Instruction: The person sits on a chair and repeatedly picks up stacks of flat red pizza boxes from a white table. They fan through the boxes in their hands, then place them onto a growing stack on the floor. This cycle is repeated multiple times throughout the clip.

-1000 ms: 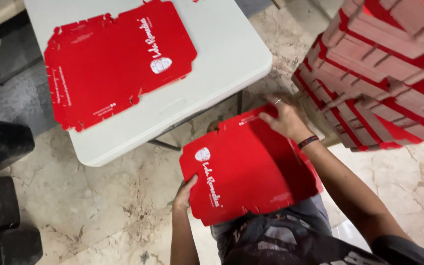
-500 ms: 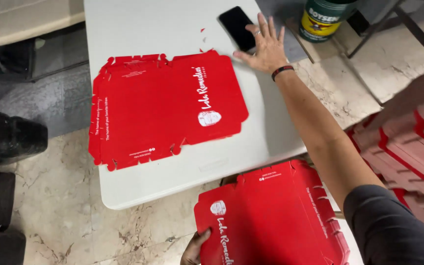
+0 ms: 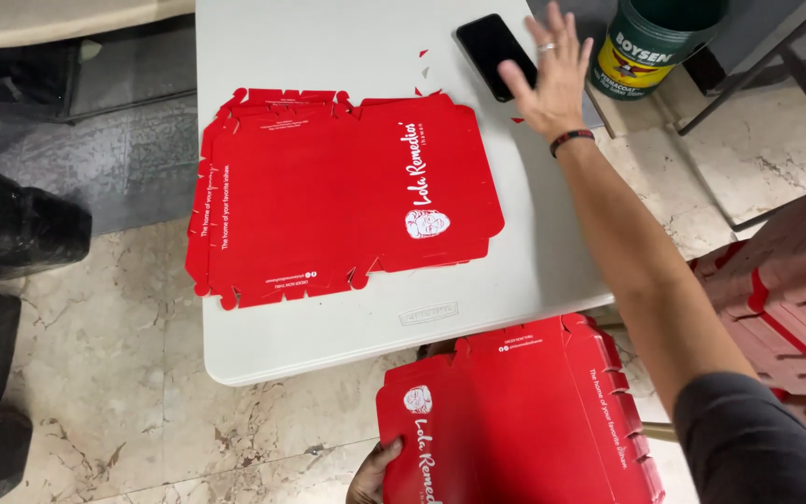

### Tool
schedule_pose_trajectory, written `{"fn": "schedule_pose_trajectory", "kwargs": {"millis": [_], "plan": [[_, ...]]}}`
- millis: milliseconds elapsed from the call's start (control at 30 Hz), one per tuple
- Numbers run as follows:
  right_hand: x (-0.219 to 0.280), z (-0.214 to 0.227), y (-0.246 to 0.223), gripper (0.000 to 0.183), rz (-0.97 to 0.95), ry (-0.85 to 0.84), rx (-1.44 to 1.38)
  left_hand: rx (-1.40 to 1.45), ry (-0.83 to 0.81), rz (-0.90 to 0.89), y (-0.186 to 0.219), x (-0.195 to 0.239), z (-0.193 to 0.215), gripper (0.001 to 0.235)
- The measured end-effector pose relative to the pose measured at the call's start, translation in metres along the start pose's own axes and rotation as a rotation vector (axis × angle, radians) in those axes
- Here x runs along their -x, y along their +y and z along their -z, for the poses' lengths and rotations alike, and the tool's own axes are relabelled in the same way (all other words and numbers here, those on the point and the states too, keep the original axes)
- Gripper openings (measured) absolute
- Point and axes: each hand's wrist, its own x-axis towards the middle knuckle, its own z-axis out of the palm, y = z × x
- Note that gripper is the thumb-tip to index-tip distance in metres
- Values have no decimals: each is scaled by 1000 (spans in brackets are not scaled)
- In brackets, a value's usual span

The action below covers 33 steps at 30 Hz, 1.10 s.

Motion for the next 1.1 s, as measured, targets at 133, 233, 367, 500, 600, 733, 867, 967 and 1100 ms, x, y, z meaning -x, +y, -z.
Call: {"fn": "schedule_pose_trajectory", "kwargs": {"millis": [133,233,367,500,600,733,867,967,1100], "plan": [[95,110,-83,45,263,239,-291,-241,-193,-19,4,-97,89,80],[223,172,-118,42,166,-84,-609,-280,-253,-24,4,-125,110,74],[341,158,-115,22,215,-382,-239,-328,-301,4,3,-143,116,72],[373,123,-83,41,-137,-476,-52,-370,-334,-3,-2,-166,124,66],[364,118,-64,63,-431,-780,-53,-400,-251,-68,-9,-161,117,66],[347,124,-62,80,-735,-1019,-70,-303,-331,45,-11,-168,115,68],[363,115,-43,73,-646,-969,-152,-402,-394,45,2,-141,105,61],[365,123,-39,78,-478,-864,-21,-892,-25,-73,24,-30,17,55],[354,140,-45,85,-261,-719,147,-2021,873,-434,6,26,-26,86]]}}
